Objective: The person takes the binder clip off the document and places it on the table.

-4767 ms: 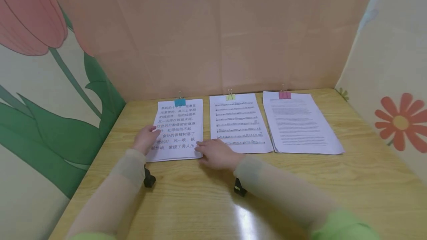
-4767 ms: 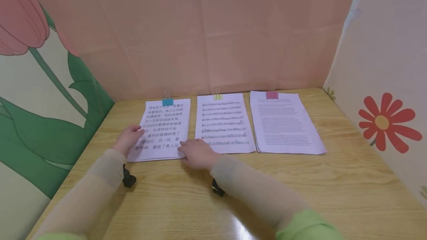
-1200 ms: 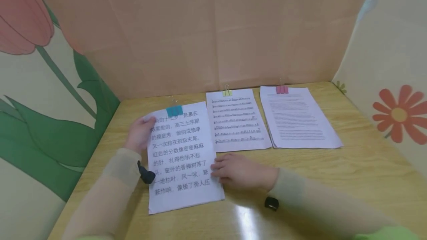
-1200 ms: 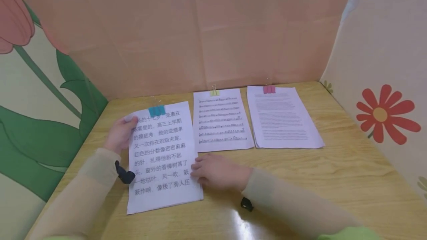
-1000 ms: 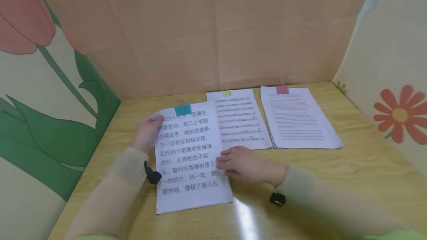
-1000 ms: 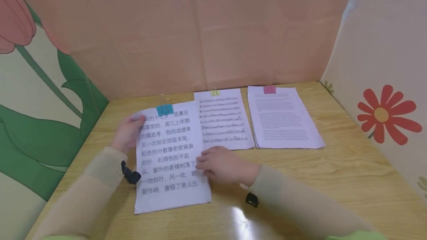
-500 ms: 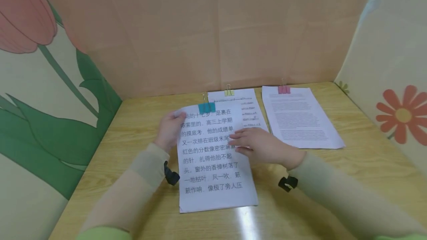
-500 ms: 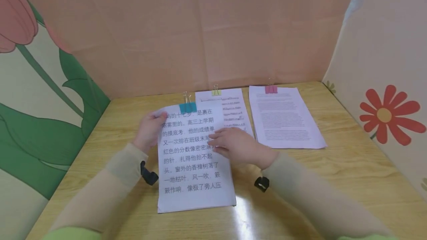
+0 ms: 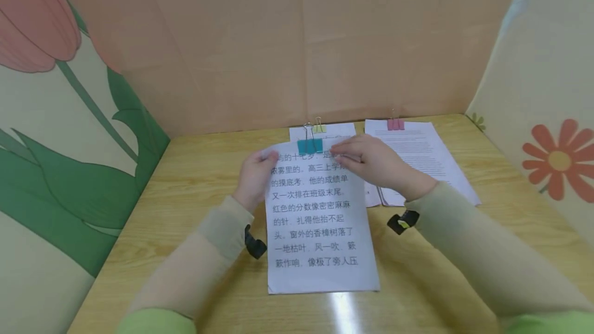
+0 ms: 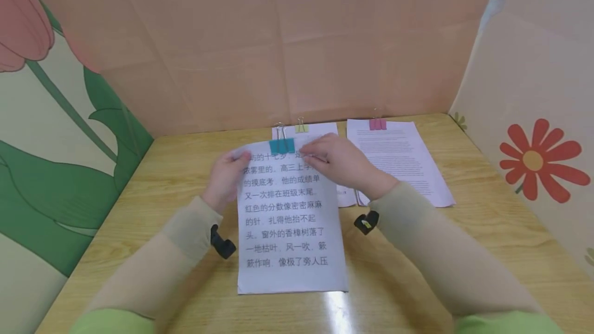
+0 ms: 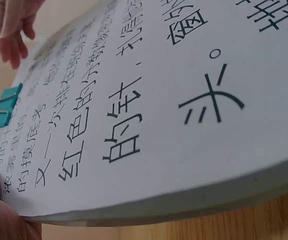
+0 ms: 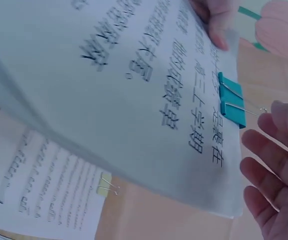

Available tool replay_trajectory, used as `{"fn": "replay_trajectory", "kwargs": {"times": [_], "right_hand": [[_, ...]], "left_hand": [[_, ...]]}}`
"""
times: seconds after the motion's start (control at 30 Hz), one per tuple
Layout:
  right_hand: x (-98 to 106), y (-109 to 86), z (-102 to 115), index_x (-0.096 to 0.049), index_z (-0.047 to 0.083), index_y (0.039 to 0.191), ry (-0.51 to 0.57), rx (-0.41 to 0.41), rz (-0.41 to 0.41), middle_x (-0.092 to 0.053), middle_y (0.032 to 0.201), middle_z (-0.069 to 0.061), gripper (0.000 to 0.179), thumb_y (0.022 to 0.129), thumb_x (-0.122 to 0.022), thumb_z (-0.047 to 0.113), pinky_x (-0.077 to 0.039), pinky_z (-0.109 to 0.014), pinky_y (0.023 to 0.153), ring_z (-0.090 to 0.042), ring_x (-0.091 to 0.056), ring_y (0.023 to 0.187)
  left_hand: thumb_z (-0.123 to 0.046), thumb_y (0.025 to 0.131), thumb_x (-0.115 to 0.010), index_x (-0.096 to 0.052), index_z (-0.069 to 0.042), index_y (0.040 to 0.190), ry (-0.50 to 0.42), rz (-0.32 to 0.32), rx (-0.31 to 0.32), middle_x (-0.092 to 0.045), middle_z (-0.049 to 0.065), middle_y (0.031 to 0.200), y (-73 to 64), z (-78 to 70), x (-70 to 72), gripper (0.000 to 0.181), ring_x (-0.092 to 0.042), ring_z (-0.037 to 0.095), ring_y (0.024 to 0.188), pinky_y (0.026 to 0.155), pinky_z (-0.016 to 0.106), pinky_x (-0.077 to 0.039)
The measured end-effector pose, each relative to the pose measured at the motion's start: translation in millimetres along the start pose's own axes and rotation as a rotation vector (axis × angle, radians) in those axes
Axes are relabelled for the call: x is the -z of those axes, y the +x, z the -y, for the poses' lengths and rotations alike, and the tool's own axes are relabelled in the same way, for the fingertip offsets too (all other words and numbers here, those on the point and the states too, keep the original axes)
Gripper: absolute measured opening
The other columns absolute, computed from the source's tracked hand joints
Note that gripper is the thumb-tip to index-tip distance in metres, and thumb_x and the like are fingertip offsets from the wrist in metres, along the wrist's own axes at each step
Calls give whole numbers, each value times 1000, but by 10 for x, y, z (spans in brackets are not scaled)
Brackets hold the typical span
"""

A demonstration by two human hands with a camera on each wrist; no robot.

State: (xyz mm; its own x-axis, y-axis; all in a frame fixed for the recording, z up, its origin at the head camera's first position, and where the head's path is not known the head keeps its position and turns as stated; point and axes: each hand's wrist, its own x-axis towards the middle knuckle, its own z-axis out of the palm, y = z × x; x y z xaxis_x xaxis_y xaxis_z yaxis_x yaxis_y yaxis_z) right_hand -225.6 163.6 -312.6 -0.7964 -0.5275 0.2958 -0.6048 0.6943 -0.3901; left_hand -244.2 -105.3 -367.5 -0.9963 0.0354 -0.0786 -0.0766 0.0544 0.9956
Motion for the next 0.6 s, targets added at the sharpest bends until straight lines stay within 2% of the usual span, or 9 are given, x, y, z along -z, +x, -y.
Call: {"fn": "replay_trajectory", "kwargs": {"times": [0.17,0.27,0.43,0.6], "right_hand": [[112,122,34,-67,9,121,110,-122,-71,-63,124,-8,33,93,-65,26,-40,-48,98,-26,-51,117],[162,219,42,-65,9,122,170,-189,-73,-61,124,-10,36,93,-65,30,-40,-49,98,-28,-51,117],[234,398,9,-59,14,131,175,-250,-19,-57,128,-9,47,92,-64,40,-40,-47,97,-28,-50,113],[314,545,11,-47,17,142,184,-306,86,-48,141,-7,69,87,-65,53,-35,-52,104,-31,-45,125]], "left_hand": [[-41,98,-52,-62,-20,120,-35,5,3,-69,7,101,-9,-28,-78,32,-68,26,84,72,37,-57],[-43,97,-52,-62,-19,118,-50,5,5,-69,8,100,-11,-37,-105,34,-68,27,82,70,38,-58],[-46,97,-51,-62,-18,117,-36,23,-17,-69,8,100,-38,-48,-131,36,-68,27,82,69,38,-58],[-46,97,-51,-62,-18,118,-27,38,-57,-69,7,99,-76,-71,-153,37,-68,26,82,71,37,-57]]}}
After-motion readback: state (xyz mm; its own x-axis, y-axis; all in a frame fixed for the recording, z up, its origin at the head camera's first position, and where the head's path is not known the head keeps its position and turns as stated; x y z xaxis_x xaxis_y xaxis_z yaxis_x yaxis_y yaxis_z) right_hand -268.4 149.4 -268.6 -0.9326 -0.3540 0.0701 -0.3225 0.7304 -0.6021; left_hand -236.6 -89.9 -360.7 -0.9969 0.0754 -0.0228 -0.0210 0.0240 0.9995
